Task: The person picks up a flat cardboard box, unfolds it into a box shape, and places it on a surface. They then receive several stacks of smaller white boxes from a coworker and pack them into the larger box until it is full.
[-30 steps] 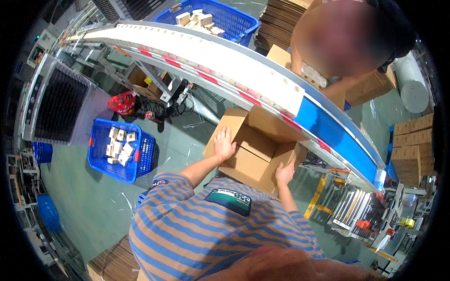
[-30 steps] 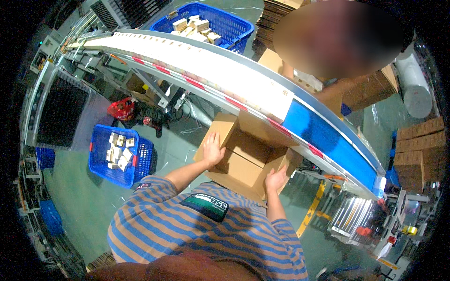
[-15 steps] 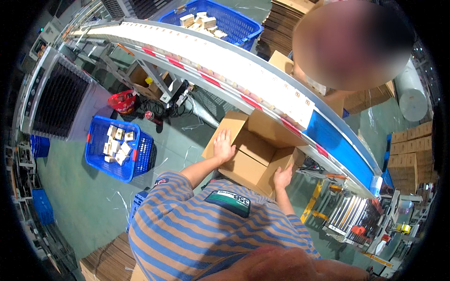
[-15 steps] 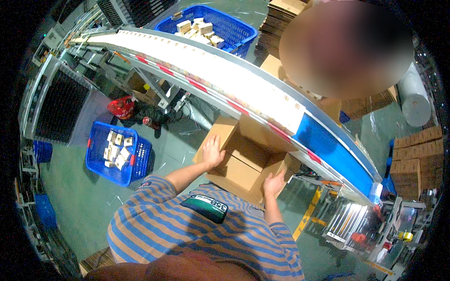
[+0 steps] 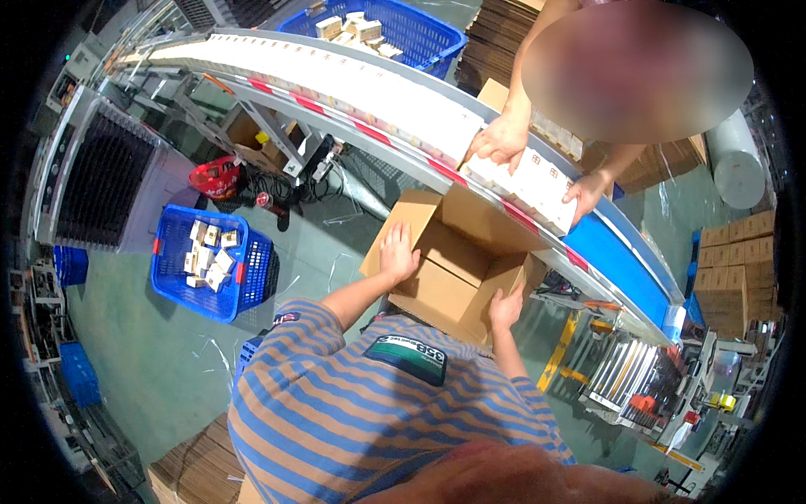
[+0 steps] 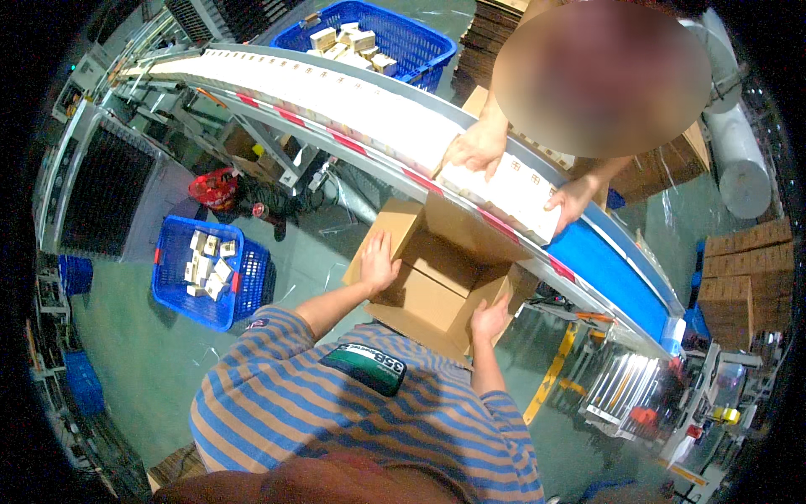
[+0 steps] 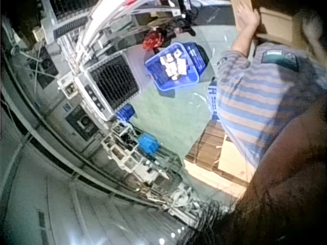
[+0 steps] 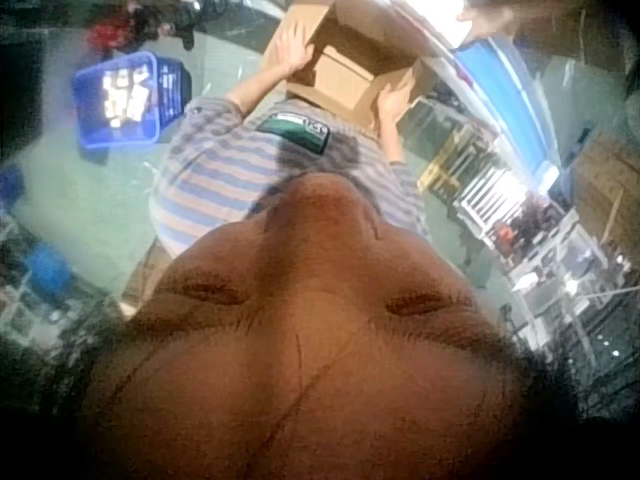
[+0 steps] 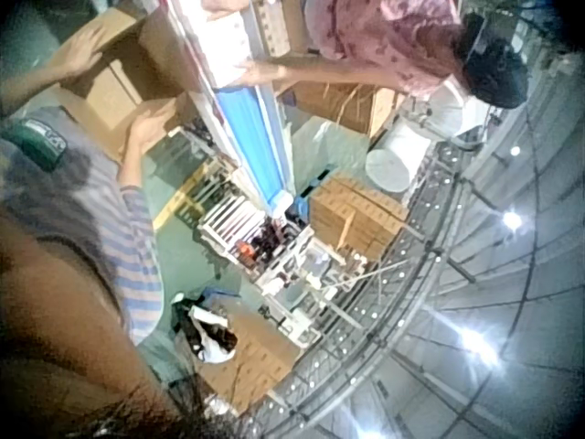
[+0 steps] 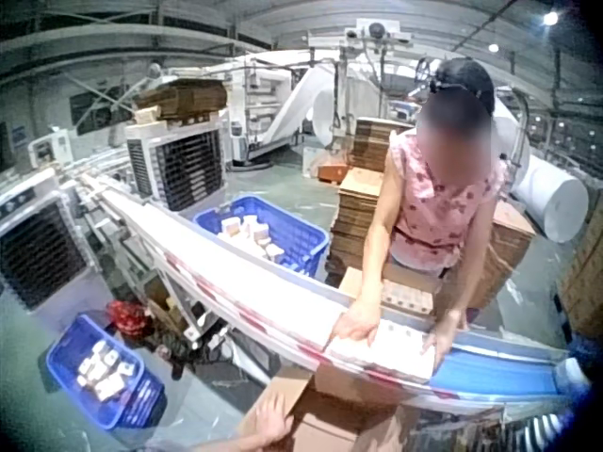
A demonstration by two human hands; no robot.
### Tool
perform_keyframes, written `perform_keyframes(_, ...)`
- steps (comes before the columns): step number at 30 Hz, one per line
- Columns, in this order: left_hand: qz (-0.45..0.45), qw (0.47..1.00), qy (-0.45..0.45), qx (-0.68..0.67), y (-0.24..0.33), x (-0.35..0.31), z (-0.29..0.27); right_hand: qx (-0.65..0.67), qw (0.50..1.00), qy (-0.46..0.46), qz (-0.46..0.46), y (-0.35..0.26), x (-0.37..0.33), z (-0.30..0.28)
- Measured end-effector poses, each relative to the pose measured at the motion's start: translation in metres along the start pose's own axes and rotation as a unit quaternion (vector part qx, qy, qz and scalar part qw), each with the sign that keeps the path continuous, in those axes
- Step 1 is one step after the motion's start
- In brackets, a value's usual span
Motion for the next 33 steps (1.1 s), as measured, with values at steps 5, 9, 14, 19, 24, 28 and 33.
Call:
perform_keyframes(5, -0.003, 1.0, -0.005, 0.002, 0.0016, 0.0005, -0.0029, 0.007, 1.0, -0.023, 0.02, -0.0015, 0.0002, -0.002)
perform_keyframes(9, -0.004, 1.0, -0.003, -0.002, 0.0001, -0.0003, -0.0006, 0.004, 0.999, -0.03, 0.033, -0.0011, 0.0005, -0.002)
perform_keyframes(14, 0.001, 1.0, 0.003, 0.0, 0.0016, -0.0008, -0.0035, 0.009, 0.999, -0.034, 0.036, -0.005, -0.0002, -0.0056)
perform_keyframes(19, 0.004, 1.0, 0.007, -0.001, -0.0005, -0.0001, -0.0002, 0.002, 0.999, -0.024, 0.021, 0.0011, 0.0016, -0.0002)
perform_keyframes(24, -0.002, 1.0, 0.0, 0.0, 0.0007, -0.0005, -0.0036, -0.002, 0.999, -0.027, 0.019, -0.0007, 0.0016, -0.0012)
perform_keyframes(28, 0.003, 1.0, 0.004, -0.003, 0.0005, -0.0004, -0.0051, 0.009, 0.999, -0.035, 0.024, -0.0024, 0.0026, -0.0014)
perform_keyframes(33, 0.004, 1.0, 0.009, -0.008, 0.0009, -0.0008, -0.0018, 0.022, 0.999, -0.035, 0.028, -0.0021, 0.0002, -0.0034)
Point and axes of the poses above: each hand's wrist, its own x-axis towards the middle knuckle, its own z-axis out of the palm, y = z × x, the point moved 3 cm from there along x, towards the middle knuckle, and after that the axes turned 12 degrees about -z, right-handed, at the moved point
